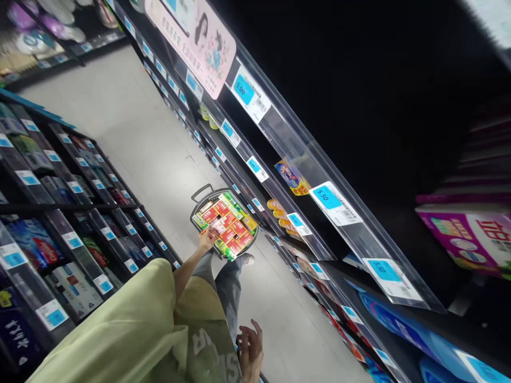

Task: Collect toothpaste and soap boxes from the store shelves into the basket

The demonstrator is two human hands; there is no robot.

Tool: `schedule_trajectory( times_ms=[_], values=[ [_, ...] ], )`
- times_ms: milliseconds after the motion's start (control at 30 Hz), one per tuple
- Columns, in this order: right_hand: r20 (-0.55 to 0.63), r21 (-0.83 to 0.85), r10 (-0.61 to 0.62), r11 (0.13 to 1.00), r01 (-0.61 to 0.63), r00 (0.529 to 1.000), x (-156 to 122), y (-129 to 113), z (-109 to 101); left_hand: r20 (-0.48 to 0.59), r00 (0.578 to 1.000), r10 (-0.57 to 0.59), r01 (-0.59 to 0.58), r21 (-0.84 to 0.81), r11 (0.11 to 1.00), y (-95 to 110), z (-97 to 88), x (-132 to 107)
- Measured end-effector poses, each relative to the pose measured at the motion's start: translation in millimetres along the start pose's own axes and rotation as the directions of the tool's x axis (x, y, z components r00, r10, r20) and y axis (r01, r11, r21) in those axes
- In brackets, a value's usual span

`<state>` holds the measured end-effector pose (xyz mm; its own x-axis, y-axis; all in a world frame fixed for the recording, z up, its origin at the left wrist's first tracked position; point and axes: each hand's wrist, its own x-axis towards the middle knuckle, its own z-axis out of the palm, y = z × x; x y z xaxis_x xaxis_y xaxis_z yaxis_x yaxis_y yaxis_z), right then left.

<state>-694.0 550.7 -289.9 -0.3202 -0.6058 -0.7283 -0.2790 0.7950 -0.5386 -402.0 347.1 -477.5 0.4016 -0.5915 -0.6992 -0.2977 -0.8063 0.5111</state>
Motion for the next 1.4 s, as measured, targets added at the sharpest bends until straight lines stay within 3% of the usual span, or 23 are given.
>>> schedule_trajectory(
  times_ms=[200,300,400,500,600,667,767,833,933,1033,1167,1267,1333,1400],
  values=[
    [0.022,0.048,-0.091,0.995,0.090,0.996,13,-39,20,0.069,0.965,0.253,-0.255,0.025,0.966,5,-23.7,-41],
    [0.013,0.194,-0.132,0.973,0.127,0.991,24,-59,39,0.123,0.913,0.389,-0.392,-0.006,0.920,24,-38.1,-66],
    [0.026,0.394,-0.116,0.914,0.097,0.993,35,-85,61,0.199,0.834,0.514,-0.518,-0.035,0.854,52,-54.0,-96],
    [0.064,0.621,-0.165,0.778,0.090,0.984,38,-120,79,0.301,0.703,0.645,-0.650,-0.097,0.754,82,-71.1,-129],
    [0.061,0.771,-0.299,0.621,0.145,0.952,27,-153,84,0.408,0.510,0.757,-0.734,-0.252,0.631,108,-86.6,-161],
    [-0.024,0.806,-0.354,0.546,0.227,0.935,17,-168,82,0.452,0.394,0.800,-0.755,-0.337,0.563,120,-94.6,-178],
    [-0.249,0.770,-0.382,0.479,0.421,0.890,2,-174,71,0.468,0.287,0.836,-0.729,-0.459,0.508,131,-101.5,-198],
    [-0.399,0.697,-0.404,0.450,0.559,0.823,-4,-171,62,0.445,0.261,0.857,-0.655,-0.571,0.495,137,-102.2,-208],
    [-0.547,0.595,-0.415,0.417,0.687,0.727,-11,-160,50,0.400,0.283,0.872,-0.524,-0.697,0.489,142,-97.4,-218],
    [-0.595,0.563,-0.407,0.404,0.720,0.693,-19,-153,41,0.409,0.280,0.868,-0.478,-0.725,0.496,146,-90.0,-224],
    [-0.579,0.594,-0.387,0.403,0.696,0.718,-34,-150,36,0.485,0.168,0.858,-0.574,-0.660,0.485,153,-87.6,-228],
    [-0.498,0.715,-0.335,0.364,0.597,0.800,-37,-148,35,0.583,0.081,0.809,-0.690,-0.553,0.467,159,-91.1,-229],
    [-0.344,0.804,-0.290,0.400,0.440,0.893,-35,-146,34,0.661,0.082,0.746,-0.749,-0.453,0.484,159,-92.8,-229],
    [-0.169,0.830,-0.232,0.490,0.265,0.958,-33,-144,35,0.717,0.144,0.682,-0.773,-0.349,0.530,158,-93.3,-230]
  ],
)
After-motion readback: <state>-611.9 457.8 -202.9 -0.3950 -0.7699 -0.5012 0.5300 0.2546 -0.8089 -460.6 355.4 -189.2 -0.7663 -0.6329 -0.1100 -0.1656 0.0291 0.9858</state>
